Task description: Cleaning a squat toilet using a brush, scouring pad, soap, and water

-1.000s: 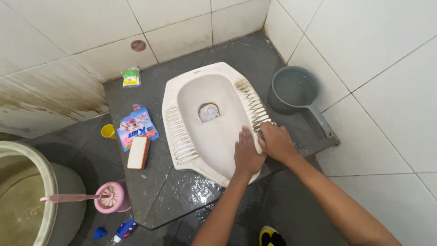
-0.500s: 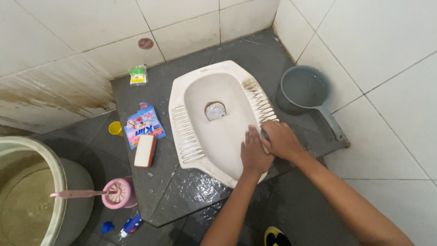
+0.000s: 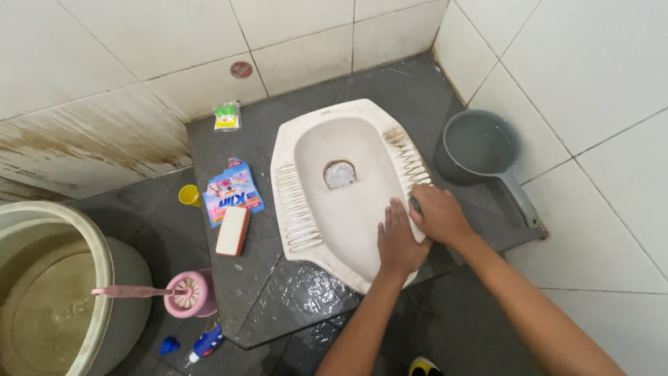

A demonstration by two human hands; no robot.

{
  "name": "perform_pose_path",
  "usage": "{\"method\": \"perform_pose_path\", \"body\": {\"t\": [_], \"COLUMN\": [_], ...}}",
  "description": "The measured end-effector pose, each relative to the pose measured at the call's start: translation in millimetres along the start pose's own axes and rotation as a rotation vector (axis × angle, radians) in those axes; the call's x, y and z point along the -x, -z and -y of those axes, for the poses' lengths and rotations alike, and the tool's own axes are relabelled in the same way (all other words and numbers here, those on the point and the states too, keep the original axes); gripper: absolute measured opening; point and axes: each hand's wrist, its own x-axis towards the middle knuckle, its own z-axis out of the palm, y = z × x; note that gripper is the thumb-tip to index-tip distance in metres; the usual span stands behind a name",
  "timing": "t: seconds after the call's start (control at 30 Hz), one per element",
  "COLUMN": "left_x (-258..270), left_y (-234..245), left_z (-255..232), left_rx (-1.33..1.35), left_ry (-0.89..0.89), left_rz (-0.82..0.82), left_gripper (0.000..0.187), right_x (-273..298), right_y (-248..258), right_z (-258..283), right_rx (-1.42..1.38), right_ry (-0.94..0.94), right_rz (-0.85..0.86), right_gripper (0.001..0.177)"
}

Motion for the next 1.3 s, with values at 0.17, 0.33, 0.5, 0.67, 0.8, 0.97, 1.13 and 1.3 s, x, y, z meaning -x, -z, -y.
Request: {"method": "perform_pose_path", "body": {"t": [0.17,0.33,0.5,0.67,0.8,0.97,1.13,1.3], "left_x": [-2.2,-0.5,1.1,-4.7,-6.0,0.3,2.0,-4.7], "left_y": [-4.2,-3.4,1.8,-7.3,-5.5,-4.2,-0.8,-7.1], "left_z": [4.4,2.2,0.0,5.9,3.5,3.6,1.3,5.2], "left_rx": [0.023,-0.003,-0.006,0.014,0.009,-0.015,0.036,0.029], "left_ry": [-0.004,-0.016,-0.005,-0.016,-0.012,-0.003,-0.018,-0.013], "left_rz": [-0.017,-0.012,0.020,0.004,0.011,0.026,0.023,0.009], "left_gripper": [0.106,0.103,0.104,0.107,0.105,0.105,0.106,0.107], "right_x": [-2.6,-53.9,-22.2,15.9,-25.5,-49.8,4.4,-3.5], "right_y": [-11.5,-0.4,6.5,4.7,-17.2,6.7,-1.8,-16.5], "right_z": [-1.1,-8.6,2.9,12.1,-14.4,-2.3,-9.3,-16.3], "right_rx": [0.086,0.062,0.029,0.015,0.100,0.020,0.018,0.088], "right_ry": [0.004,-0.026,-0.028,0.024,0.070,-0.019,0.016,0.087], "right_rz": [-0.070,-0.100,-0.052,-0.071,-0.088,-0.066,-0.016,-0.095], "right_gripper": [0.032,0.027,0.030,0.027,0.033,0.025,0.031,0.036]}}
